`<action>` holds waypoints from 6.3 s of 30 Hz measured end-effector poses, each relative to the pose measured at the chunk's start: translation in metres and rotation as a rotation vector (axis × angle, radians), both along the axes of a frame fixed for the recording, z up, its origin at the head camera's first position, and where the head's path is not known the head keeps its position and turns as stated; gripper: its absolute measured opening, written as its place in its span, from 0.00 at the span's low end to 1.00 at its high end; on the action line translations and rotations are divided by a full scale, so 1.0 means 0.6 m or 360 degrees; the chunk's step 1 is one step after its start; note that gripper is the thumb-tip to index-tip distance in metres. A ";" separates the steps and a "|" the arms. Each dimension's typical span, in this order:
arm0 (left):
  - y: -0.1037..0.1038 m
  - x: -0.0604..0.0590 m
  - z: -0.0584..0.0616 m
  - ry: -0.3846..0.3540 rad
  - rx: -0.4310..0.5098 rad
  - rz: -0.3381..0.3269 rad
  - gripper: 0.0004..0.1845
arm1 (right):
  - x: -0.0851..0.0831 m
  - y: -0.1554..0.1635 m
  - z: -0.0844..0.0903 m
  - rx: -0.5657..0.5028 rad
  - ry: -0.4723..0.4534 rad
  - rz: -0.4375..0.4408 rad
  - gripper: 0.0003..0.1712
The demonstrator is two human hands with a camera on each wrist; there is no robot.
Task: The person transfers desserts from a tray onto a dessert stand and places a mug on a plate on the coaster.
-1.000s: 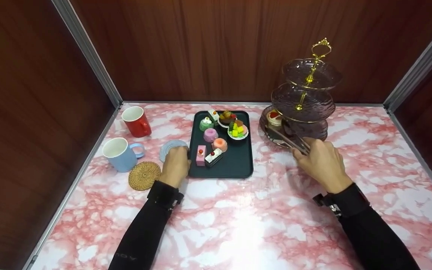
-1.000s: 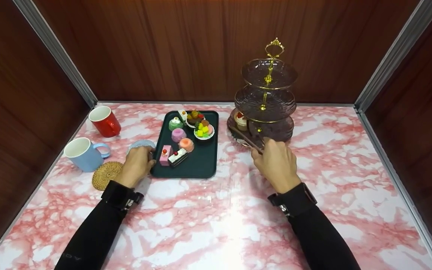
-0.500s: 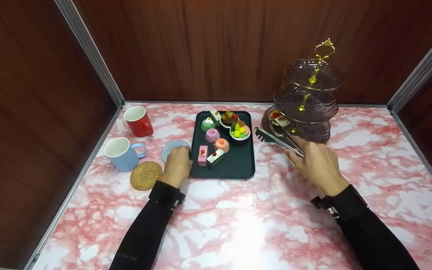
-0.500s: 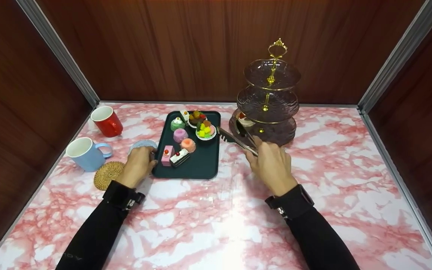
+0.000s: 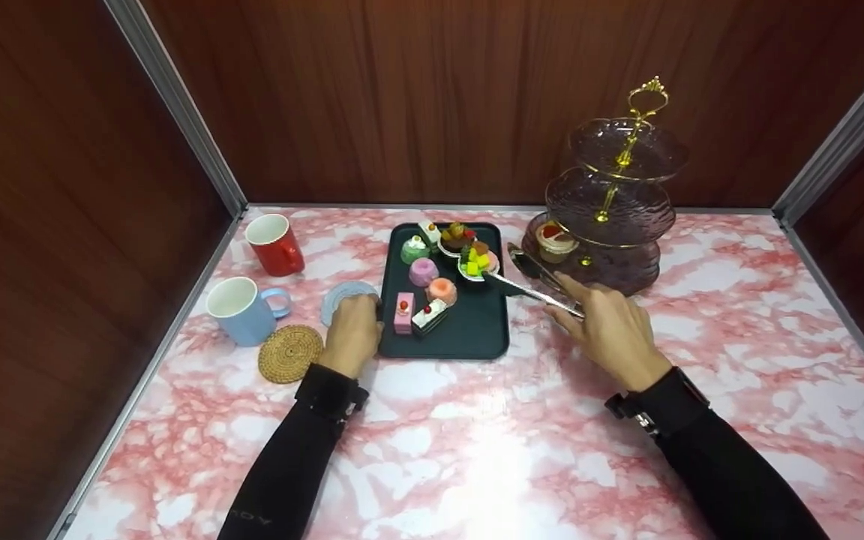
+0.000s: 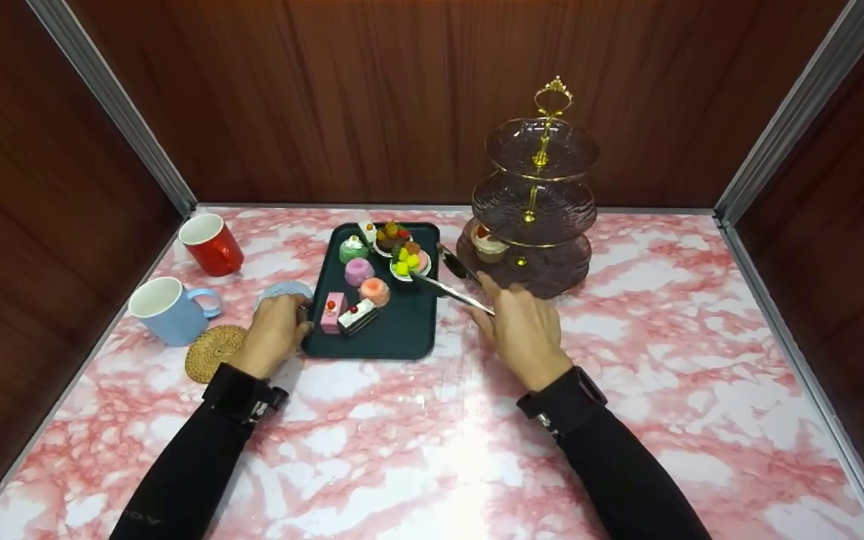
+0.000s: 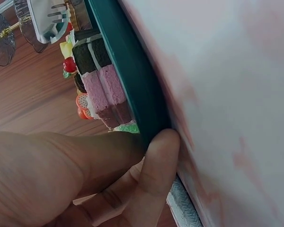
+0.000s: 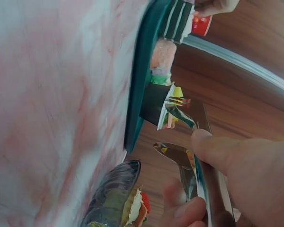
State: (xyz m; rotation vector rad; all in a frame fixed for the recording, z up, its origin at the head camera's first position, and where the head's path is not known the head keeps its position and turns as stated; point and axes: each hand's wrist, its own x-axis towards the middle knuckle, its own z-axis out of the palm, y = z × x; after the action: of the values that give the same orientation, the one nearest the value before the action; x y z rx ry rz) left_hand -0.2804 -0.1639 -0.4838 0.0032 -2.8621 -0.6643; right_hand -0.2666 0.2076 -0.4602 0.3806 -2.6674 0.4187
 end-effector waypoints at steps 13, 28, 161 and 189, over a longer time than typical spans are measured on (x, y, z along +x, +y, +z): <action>-0.002 0.003 -0.001 0.0006 0.0010 0.0010 0.14 | -0.022 -0.023 -0.008 -0.0079 0.0057 0.0069 0.33; 0.001 0.001 -0.001 -0.0004 -0.0009 0.0005 0.12 | -0.040 -0.041 -0.015 -0.0147 -0.0046 0.0051 0.32; 0.001 0.007 -0.007 0.0033 0.0019 -0.0008 0.10 | 0.036 0.219 0.004 -0.0339 -0.0054 -0.0263 0.27; 0.002 0.000 -0.001 0.0045 -0.0005 -0.0031 0.11 | -0.041 0.232 -0.016 -0.0425 -0.0142 -0.0459 0.33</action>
State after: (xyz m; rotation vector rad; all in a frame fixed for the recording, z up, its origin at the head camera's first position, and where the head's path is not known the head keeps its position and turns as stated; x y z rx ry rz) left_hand -0.2801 -0.1625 -0.4842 -0.0339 -2.8395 -0.6578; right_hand -0.2914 0.3468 -0.4699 -0.1040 -2.6476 0.7010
